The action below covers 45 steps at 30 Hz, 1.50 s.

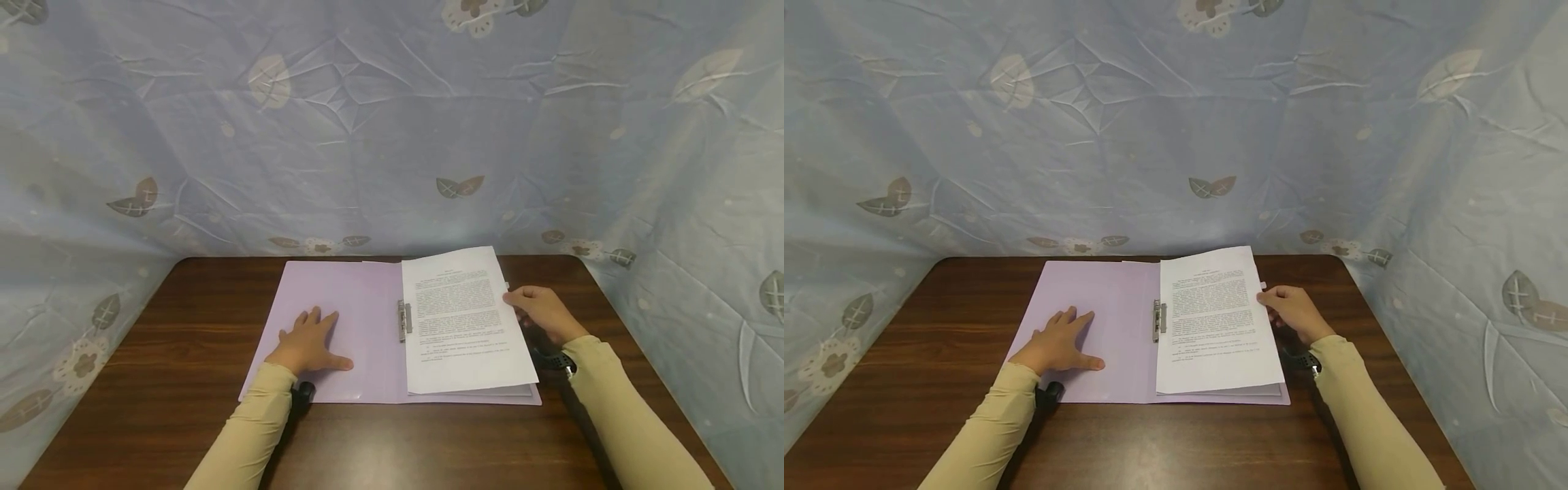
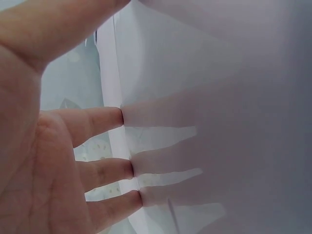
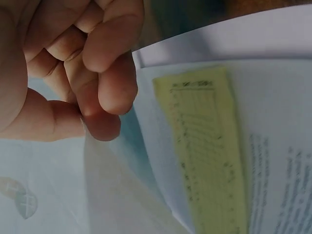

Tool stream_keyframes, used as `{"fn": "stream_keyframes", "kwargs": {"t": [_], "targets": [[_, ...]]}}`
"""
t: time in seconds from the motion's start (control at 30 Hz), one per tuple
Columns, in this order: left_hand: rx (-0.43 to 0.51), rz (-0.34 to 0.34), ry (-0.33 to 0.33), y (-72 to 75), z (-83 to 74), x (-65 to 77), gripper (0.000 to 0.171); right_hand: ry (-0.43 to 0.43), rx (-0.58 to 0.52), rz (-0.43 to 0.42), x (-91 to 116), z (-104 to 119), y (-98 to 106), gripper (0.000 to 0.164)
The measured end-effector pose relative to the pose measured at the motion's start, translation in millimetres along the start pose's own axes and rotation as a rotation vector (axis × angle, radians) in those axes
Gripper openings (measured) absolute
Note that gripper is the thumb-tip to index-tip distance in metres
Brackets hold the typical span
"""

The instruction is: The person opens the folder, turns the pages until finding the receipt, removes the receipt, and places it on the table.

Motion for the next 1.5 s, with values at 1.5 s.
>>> {"fn": "stream_keyframes", "kwargs": {"t": [1.5], "targets": [[0.007,-0.05,-0.056,3.5,-8.7,1.1,0.084,0.242,-0.135,0.082,22.7,217.3,-122.3,0.023]]}}
Point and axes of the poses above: each hand's wrist, its own x-axis away from the middle knuckle, its own y-axis out of the back of the hand, z = x × y, the point moved 4 cm from there along -x, towards the middle knuckle, and after that the axes turned 6 degrees about -y, right-handed, at the moved point
